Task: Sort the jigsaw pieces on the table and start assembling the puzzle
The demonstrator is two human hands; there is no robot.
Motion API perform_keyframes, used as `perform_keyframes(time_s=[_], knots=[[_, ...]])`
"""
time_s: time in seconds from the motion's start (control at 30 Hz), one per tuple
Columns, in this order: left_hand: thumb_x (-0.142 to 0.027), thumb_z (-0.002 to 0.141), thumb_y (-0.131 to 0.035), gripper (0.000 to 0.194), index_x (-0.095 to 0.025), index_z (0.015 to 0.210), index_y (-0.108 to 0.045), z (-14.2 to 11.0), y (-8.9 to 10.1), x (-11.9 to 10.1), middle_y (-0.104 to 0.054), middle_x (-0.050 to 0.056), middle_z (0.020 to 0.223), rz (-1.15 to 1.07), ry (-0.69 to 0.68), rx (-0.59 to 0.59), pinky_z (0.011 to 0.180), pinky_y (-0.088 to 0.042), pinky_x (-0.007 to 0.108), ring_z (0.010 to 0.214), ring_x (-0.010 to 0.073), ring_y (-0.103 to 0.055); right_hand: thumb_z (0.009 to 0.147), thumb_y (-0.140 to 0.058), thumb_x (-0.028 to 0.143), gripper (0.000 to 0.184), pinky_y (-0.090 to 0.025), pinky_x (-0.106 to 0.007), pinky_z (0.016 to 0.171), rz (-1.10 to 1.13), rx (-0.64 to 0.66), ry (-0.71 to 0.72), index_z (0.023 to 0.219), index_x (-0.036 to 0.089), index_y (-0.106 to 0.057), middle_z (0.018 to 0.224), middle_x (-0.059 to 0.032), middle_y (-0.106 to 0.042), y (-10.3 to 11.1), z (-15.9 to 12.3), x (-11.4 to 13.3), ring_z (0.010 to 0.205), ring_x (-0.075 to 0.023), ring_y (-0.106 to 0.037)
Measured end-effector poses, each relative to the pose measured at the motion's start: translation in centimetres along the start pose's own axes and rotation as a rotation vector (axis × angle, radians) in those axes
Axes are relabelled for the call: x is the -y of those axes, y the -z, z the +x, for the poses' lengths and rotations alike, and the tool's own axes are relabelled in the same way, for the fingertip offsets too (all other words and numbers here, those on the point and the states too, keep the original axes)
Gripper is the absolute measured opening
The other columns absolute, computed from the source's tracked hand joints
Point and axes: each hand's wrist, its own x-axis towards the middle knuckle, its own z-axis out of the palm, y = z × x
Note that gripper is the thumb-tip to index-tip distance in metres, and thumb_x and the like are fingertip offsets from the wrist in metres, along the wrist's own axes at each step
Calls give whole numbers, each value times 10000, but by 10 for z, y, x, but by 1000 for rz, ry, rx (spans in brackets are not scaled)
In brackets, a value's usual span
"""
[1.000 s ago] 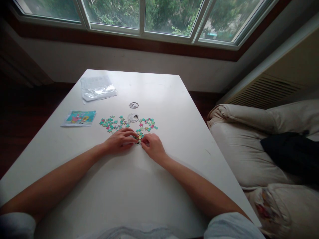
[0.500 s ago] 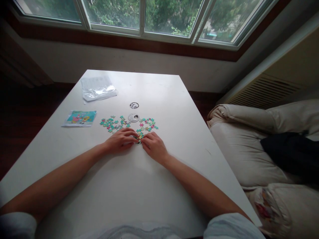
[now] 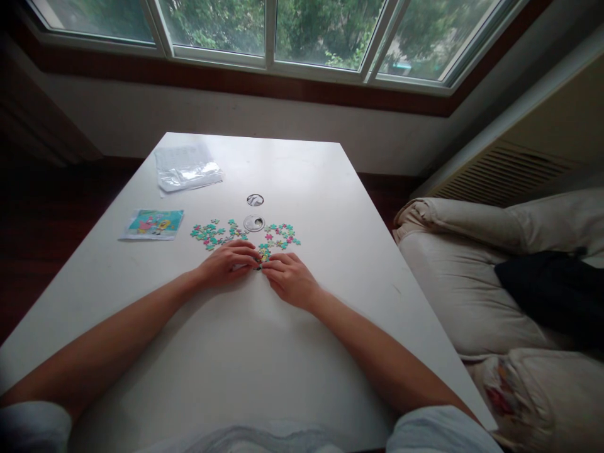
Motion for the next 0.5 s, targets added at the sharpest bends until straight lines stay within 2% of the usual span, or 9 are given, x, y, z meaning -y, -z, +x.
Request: perform_keyframes(time_s=[0.27,0.5], knots=[[-220,954,-539,231,-251,1048,-747,1,-1,-4,-742,29,1171,-7,26,-19,1102,-416,391,1213,210,-584,971,-531,170,270,-449,-456,1046,25,5,-8,1181,230,-688,1246,-62,-718,-2,1,1,1235,-240,-593],[-229,962,-525,224,-240,1002,-746,5,4,-8,-751,44,1096,-45,8,-6,1035,-455,358,1101,189,-641,964,-539,174,285,-458,-455,1042,69,-40,71,1197,254,-682,1265,-52,-712,-5,-4,2,1222,-234,-610]])
